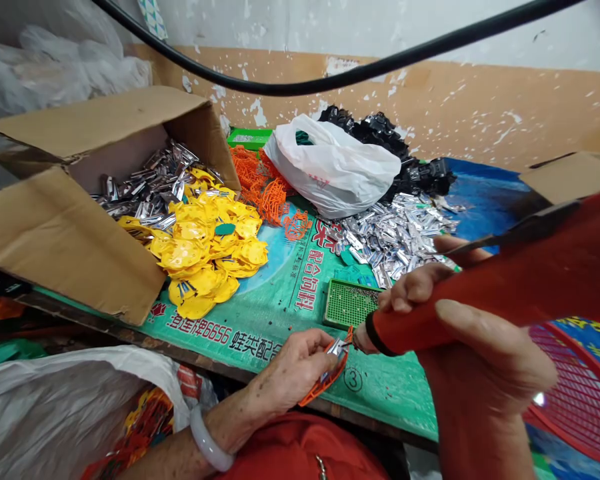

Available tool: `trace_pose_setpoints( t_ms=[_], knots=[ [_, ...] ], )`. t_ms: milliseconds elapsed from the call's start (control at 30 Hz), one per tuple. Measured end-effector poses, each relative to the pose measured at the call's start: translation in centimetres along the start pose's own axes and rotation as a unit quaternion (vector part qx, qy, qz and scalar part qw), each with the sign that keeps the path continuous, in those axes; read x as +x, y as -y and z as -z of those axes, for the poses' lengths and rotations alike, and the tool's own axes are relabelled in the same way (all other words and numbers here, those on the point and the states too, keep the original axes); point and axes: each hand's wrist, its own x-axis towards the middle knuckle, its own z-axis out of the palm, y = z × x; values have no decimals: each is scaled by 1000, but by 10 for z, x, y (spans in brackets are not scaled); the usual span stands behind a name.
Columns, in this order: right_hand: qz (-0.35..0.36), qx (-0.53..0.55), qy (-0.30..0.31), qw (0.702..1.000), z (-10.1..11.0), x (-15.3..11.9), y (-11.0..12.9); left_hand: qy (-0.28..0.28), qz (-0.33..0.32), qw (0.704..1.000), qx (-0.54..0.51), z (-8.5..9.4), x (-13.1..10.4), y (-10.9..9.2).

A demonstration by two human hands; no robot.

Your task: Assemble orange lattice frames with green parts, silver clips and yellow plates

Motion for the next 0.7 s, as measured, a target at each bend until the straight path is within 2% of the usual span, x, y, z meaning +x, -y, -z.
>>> trace_pose_setpoints(
  t_ms=[200, 700],
  knots=[
    [-4, -2, -4, 1000, 1, -2, -3, 4, 16, 1000, -22, -2, -2, -2],
    [-5, -43, -6, 999, 0, -3, -9, -6, 6, 1000, -29, -1, -1, -1]
  ],
)
